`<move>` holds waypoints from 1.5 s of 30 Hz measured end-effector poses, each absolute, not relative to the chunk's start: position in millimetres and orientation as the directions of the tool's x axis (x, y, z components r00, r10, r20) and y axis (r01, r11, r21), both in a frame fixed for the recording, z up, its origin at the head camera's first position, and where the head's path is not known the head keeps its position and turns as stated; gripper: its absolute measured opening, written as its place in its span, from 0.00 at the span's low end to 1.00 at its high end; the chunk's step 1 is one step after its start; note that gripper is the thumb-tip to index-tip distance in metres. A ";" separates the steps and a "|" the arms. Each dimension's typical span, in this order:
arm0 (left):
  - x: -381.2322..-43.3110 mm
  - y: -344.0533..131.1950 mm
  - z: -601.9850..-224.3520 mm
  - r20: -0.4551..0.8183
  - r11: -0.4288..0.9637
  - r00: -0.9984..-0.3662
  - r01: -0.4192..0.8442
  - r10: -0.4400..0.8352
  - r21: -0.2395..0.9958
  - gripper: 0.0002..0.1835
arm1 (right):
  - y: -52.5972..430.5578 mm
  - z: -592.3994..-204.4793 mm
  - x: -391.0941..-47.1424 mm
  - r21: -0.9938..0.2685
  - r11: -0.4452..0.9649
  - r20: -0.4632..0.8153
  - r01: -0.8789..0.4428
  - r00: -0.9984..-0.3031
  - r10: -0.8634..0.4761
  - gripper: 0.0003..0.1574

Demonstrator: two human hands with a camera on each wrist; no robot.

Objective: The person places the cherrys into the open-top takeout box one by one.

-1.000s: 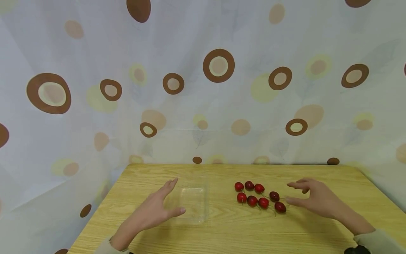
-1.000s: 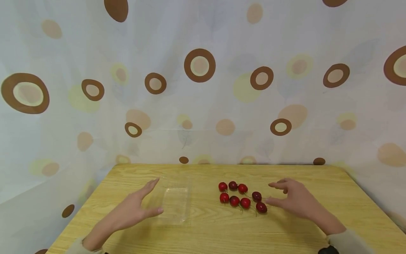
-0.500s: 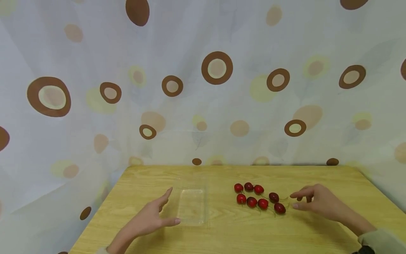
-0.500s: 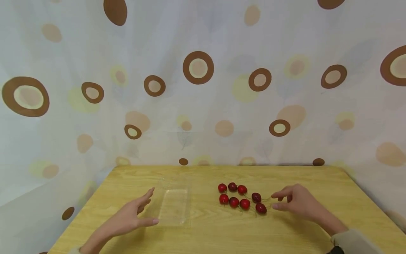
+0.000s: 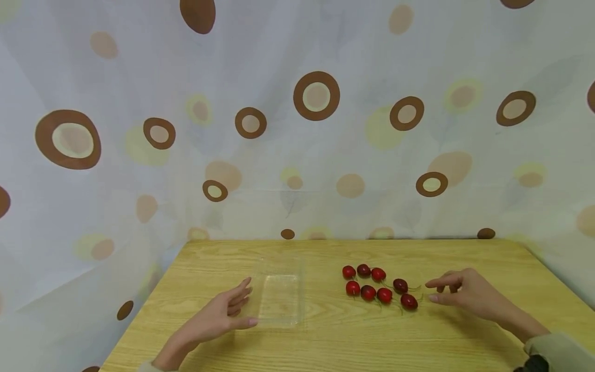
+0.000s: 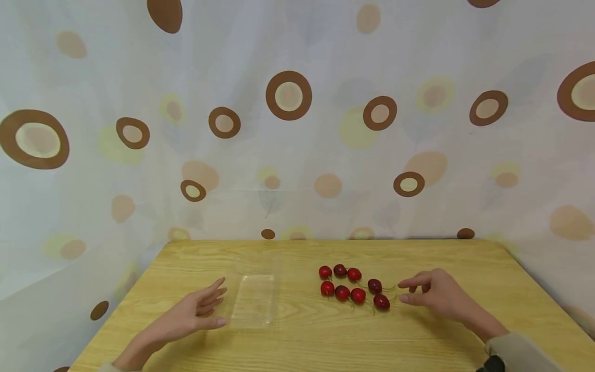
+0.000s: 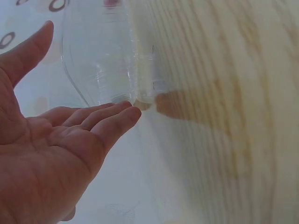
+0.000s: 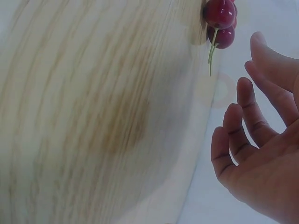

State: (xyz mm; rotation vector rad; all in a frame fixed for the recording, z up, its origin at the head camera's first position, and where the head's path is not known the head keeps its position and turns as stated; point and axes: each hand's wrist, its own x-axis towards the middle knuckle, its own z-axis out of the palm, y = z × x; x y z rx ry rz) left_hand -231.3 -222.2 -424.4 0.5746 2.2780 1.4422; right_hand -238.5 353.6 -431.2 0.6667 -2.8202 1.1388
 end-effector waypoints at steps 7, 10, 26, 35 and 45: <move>-231.0 -221.6 -426.7 -0.102 0.377 -0.842 0.127 0.530 0.918 0.52 | 351.9 -428.5 -240.0 -0.698 0.638 0.099 -0.326 -0.926 -0.364 0.20; -231.3 -220.6 -426.5 -0.103 0.374 -0.841 0.124 0.532 0.919 0.52 | 355.0 -428.2 -242.3 -0.714 0.642 0.048 -0.280 -0.934 -0.353 0.21; -236.3 -216.8 -426.1 -0.069 0.353 -0.813 0.174 0.578 0.919 0.50 | 360.7 -445.5 -264.5 -0.730 0.598 0.038 -0.330 -0.894 -0.447 0.19; -237.5 -216.1 -422.2 -0.074 0.365 -0.823 0.168 0.564 0.916 0.51 | 354.2 -444.2 -263.1 -0.701 0.601 0.069 -0.384 -0.875 -0.479 0.15; -235.2 -214.8 -423.6 -0.073 0.363 -0.822 0.168 0.565 0.916 0.51 | 353.2 -442.3 -262.6 -0.723 0.578 0.038 -0.380 -0.856 -0.515 0.14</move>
